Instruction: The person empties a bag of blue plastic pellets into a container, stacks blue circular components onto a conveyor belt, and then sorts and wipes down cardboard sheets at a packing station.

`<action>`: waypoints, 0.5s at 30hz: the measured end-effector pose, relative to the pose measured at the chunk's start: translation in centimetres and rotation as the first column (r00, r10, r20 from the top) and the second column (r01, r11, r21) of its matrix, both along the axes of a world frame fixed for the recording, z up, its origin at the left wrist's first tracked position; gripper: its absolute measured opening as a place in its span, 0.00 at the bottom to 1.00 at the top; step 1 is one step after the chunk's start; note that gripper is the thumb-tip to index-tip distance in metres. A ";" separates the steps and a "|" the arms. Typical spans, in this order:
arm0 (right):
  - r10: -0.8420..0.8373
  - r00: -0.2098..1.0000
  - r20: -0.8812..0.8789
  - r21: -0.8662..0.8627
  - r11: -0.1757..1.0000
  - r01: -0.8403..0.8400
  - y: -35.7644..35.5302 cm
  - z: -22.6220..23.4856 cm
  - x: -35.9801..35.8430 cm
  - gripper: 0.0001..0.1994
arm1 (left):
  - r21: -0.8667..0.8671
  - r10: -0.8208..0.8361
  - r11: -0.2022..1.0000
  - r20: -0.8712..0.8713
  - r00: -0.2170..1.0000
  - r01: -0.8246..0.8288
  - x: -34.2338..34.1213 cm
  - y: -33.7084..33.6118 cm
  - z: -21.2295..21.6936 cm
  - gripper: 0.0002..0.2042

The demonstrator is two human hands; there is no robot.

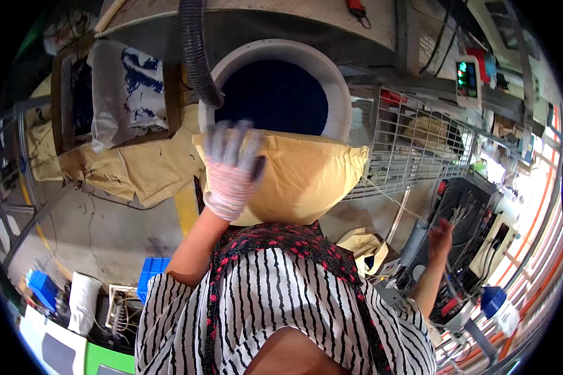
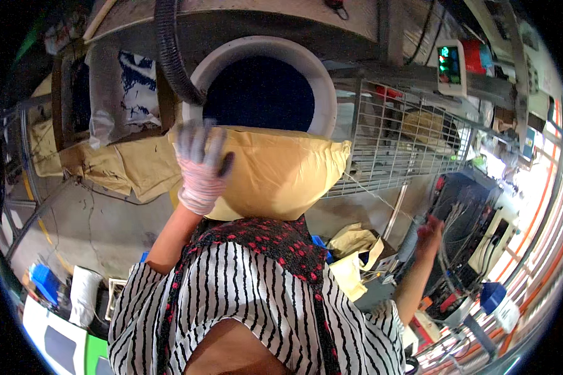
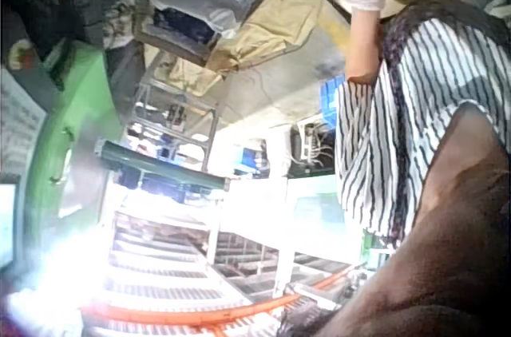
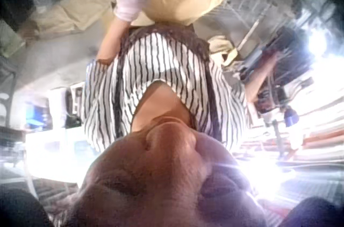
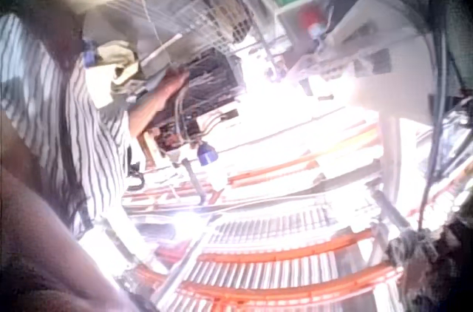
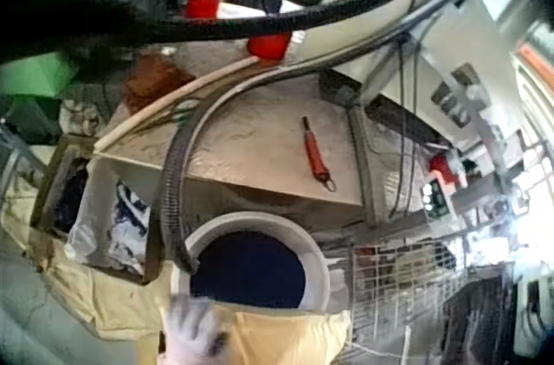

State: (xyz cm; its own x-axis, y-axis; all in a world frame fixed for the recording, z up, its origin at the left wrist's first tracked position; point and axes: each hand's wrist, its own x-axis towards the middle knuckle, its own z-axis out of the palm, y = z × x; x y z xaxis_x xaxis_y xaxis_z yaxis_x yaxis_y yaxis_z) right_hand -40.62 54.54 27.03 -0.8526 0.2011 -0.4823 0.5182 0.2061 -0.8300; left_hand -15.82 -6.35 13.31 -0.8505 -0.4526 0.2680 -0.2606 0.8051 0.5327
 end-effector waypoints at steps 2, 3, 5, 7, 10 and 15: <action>-0.121 0.990 -0.072 -0.348 0.933 0.089 -13.4 -0.8 1.4 0.21 | 0.160 -0.347 0.926 0.002 0.938 0.342 -3.6 2.1 -0.3 0.33; -0.127 0.982 -0.140 -0.503 0.863 0.040 -16.7 0.5 1.1 0.21 | 0.261 -0.403 0.881 -0.027 0.915 0.395 -5.8 3.6 1.0 0.34; -0.022 0.973 -0.231 -0.713 0.684 -0.154 -19.5 6.2 -0.4 0.21 | 0.204 -0.535 0.826 -0.006 0.845 0.525 -9.4 6.8 0.2 0.35; 0.111 0.966 -0.233 -0.944 0.212 -0.252 -23.2 14.8 -0.7 0.17 | 0.155 -0.613 0.770 -0.087 0.785 0.618 -11.9 9.0 -1.5 0.32; -0.102 0.798 -0.594 -0.799 0.187 -0.571 -21.0 24.6 -3.4 0.14 | 0.461 -0.710 0.637 0.040 0.703 0.618 -11.8 8.9 -2.3 0.24; -0.071 0.690 -0.720 -0.127 0.991 -0.030 -21.2 14.2 -1.8 0.17 | 0.862 0.044 -0.501 0.112 0.993 -0.075 -5.8 4.7 -0.2 0.11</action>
